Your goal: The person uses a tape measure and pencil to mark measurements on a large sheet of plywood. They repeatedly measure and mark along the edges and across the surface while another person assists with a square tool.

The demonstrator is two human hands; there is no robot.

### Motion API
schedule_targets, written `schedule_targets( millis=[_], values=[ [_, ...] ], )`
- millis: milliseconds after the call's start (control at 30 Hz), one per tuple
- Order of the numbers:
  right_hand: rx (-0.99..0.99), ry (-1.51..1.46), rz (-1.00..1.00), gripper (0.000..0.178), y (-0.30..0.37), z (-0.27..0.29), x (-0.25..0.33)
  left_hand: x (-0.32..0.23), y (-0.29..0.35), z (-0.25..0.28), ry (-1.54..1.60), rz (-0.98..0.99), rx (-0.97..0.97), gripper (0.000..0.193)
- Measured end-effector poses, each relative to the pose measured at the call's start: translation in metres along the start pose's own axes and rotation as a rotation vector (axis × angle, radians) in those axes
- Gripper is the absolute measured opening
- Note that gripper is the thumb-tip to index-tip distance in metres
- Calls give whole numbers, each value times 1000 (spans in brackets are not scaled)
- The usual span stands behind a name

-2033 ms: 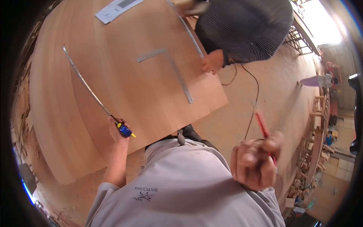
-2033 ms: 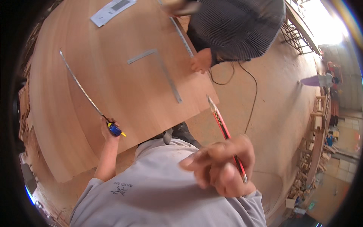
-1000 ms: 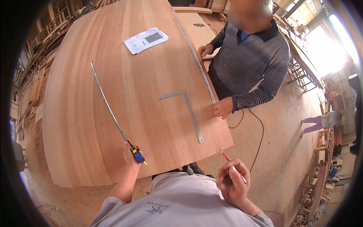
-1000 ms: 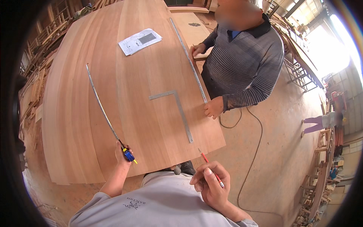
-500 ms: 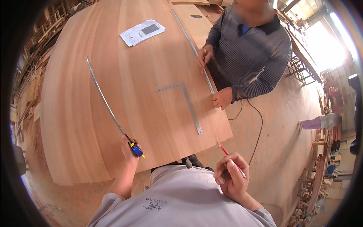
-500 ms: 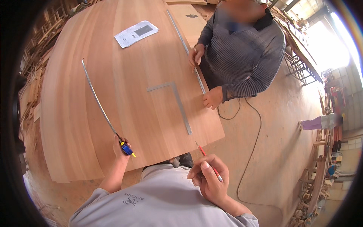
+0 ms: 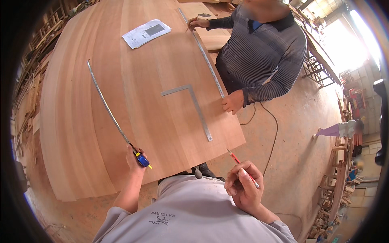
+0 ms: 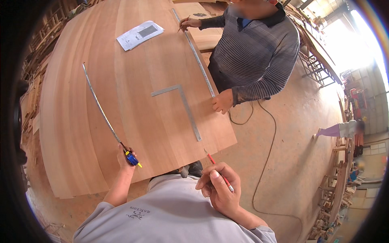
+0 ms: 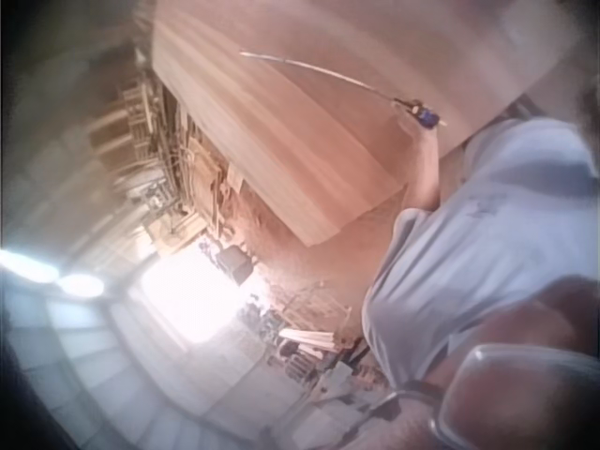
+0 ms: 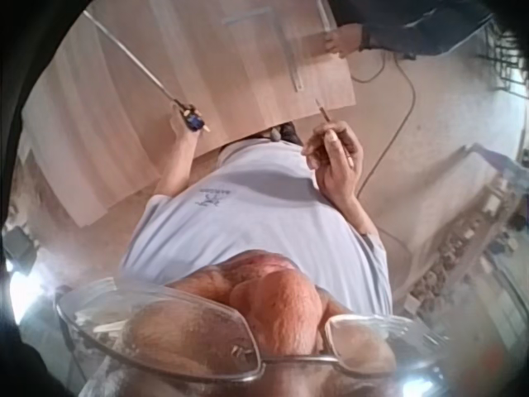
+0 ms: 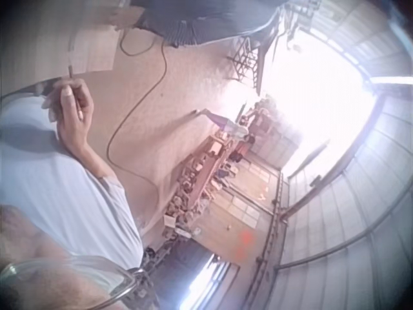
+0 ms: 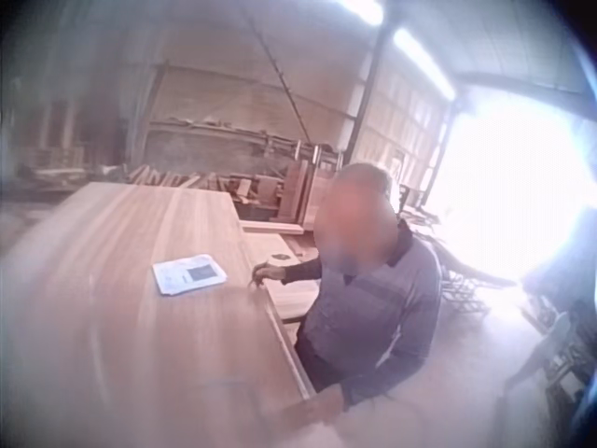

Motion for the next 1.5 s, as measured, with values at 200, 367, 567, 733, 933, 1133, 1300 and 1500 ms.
schedule_targets(
  millis=[200, 367, 567, 733, 933, 1133, 1300, 1500],
  values=[
    [10, 12, 2, 21, -1, -3, -1, 0, 3, -1, 11, 35, -44, 54],
    [16, -5, -1, 21, -3, -5, -5, 2, -1, 2, 41, 19, -8, 54],
    [57, -15, -19, 21, -9, -13, -12, 2, 7, 2, 91, 4, 73, 53],
    [134, -15, -48, 21, -14, -25, -15, 1, 30, -11, 160, 26, 103, 54],
    [312, 25, -163, 22, -22, -56, -30, 1, 50, 17, 306, -17, 115, 56],
    [583, 107, -224, 25, -14, -71, -34, -10, 112, 48, 414, -123, 32, 54],
    [716, 142, -264, 25, -4, -63, -56, 12, 172, 81, 437, -171, -58, 54],
    [858, 136, -404, 22, 22, -59, -87, 55, 240, 99, 455, -193, -108, 52]
  ],
)
Point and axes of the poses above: each hand's wrist, its own y-axis away from the middle knuckle, its own z-axis out of the back of the hand, x = y × z, the point moved 9 cm from there along -y, towards the middle knuckle, and after that the axes turned 1 degree about y, right-handed, at the moved point
